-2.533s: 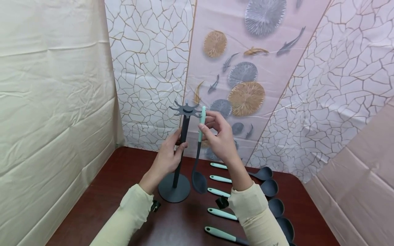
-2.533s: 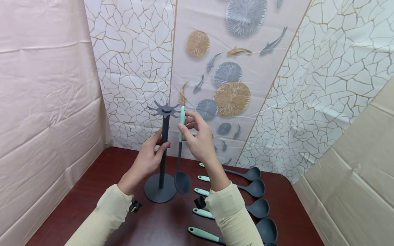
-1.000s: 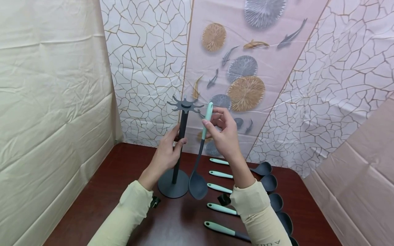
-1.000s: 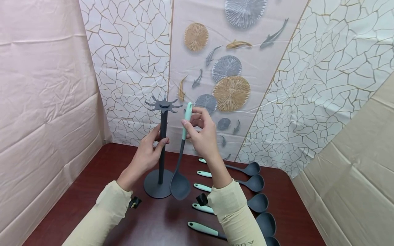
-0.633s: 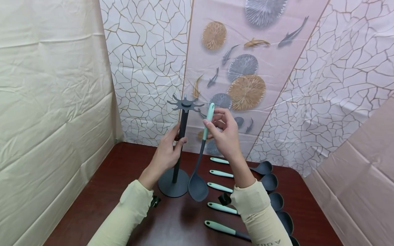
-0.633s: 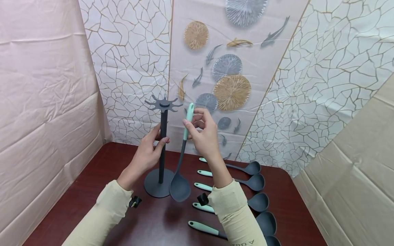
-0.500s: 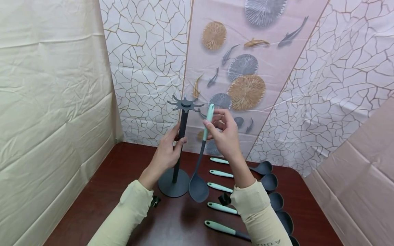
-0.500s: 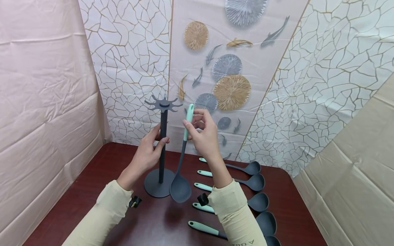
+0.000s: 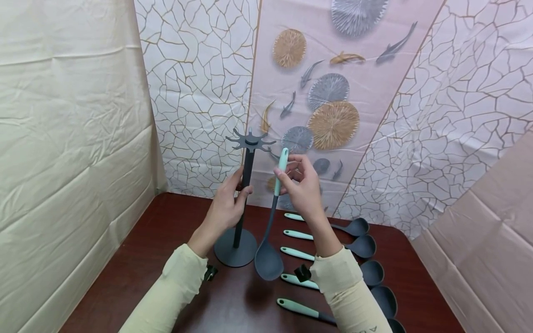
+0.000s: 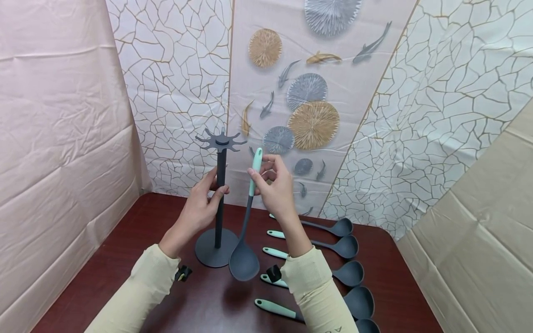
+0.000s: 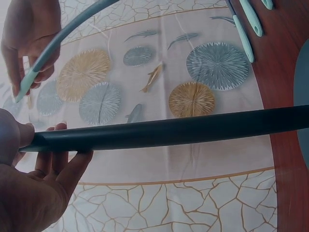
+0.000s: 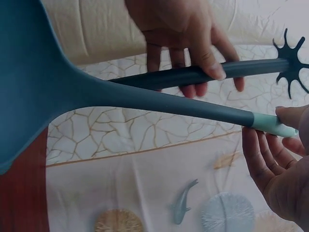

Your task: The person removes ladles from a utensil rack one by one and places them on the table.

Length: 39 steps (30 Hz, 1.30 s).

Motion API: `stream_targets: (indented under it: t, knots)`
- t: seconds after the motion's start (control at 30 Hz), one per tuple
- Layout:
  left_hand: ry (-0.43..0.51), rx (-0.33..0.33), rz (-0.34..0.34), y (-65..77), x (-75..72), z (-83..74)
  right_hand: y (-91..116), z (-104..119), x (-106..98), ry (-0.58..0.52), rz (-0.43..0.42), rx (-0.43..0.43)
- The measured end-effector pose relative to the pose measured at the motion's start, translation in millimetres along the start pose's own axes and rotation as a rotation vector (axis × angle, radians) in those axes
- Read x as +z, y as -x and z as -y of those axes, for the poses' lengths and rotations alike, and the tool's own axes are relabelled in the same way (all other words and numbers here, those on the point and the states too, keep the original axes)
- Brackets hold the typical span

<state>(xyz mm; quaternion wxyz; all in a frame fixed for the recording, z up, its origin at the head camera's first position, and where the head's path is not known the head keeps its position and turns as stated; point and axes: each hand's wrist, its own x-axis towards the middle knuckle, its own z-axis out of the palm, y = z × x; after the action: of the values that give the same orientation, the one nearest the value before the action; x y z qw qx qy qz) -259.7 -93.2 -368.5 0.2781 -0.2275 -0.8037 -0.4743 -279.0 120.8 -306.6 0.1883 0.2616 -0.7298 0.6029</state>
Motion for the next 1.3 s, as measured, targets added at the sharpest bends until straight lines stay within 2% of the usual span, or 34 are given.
stream_targets:
  t: [0.4, 0.7, 1.0, 1.3]
  knots:
    - [0.009, -0.001, -0.008, 1.9, 0.1, 0.5, 4.2, -25.1, 0.1, 0.006, -0.006, 0.053]
    - [0.002, -0.029, 0.002, 1.2, -0.1, 0.3, 8.0, -42.9, 2.3, 0.000, 0.018, 0.136]
    - [0.009, -0.036, 0.001, 0.9, -0.7, 0.0, 14.1, -63.1, 3.6, 0.068, 0.004, 0.217]
    - [0.007, -0.013, -0.004, 0.8, 0.4, 0.6, 19.1, -84.9, 4.4, 0.079, -0.004, 0.294]
